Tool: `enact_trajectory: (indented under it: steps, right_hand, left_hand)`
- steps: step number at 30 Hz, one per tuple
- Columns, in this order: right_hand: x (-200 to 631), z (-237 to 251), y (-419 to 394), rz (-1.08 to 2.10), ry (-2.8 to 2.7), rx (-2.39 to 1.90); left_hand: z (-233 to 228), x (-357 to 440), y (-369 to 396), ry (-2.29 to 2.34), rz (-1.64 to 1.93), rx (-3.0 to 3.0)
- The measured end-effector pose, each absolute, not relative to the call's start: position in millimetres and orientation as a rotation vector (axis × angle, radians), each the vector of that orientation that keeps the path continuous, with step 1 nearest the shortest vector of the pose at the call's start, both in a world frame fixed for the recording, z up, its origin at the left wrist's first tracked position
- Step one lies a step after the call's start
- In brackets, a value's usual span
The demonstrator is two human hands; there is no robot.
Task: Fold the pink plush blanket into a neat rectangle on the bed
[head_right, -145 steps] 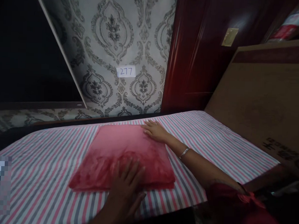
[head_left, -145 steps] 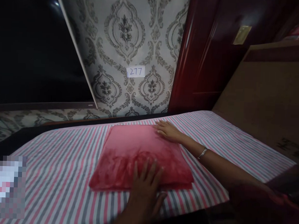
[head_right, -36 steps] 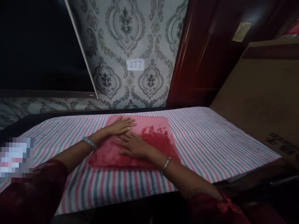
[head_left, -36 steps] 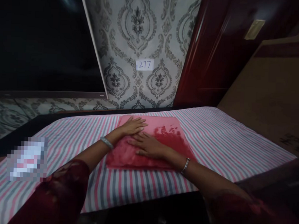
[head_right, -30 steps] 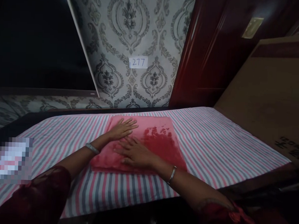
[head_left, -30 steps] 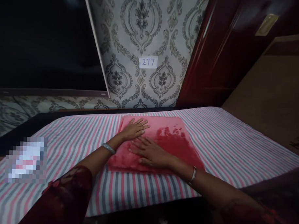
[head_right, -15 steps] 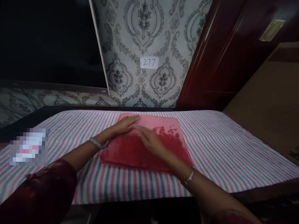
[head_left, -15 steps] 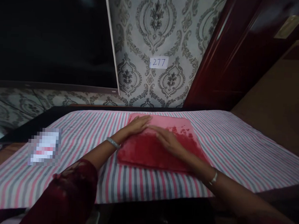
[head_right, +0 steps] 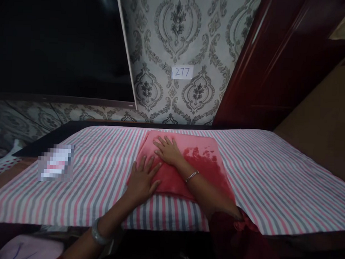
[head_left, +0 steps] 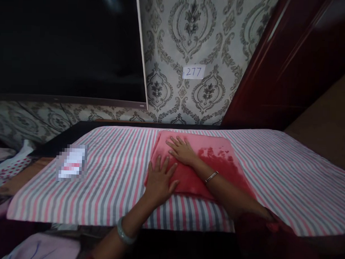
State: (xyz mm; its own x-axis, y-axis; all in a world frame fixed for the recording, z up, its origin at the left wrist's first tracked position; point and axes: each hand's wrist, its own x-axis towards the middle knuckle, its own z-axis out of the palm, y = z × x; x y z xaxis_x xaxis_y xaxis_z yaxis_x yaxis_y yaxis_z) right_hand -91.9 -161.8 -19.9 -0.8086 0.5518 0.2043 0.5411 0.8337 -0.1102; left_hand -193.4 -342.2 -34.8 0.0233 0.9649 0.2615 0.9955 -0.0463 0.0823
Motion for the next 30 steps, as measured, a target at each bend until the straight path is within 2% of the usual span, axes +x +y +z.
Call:
enact_trajectory:
  steps: [10, 16, 20, 25, 30]
  right_hand:
    - [-94.7, -11.6, -164.4, 0.161, -2.772, -0.889]
    - [-59.8, 15.2, -167.4, 0.486, -2.56, -0.766]
    - [36.9, 16.5, -189.4, 0.432, -2.143, -0.825]
    - [155.8, -25.7, -229.5, 0.416, -1.598, -1.247]
    - [178.5, -68.1, -257.4, 0.591, -1.663, -1.455]
  left_hand:
    - [-69.9, -209.7, -383.3, -1.85, -0.703, -2.023]
    - [-70.7, -241.3, -386.6, -1.776, -1.018, -2.03]
    - [-68.9, -264.2, -386.5, -1.779, -0.916, -2.123]
    - [-63.9, -278.4, -377.5, -1.717, -0.719, -2.151]
    - [-53.5, -279.1, -369.0, -1.602, -0.584, -2.175]
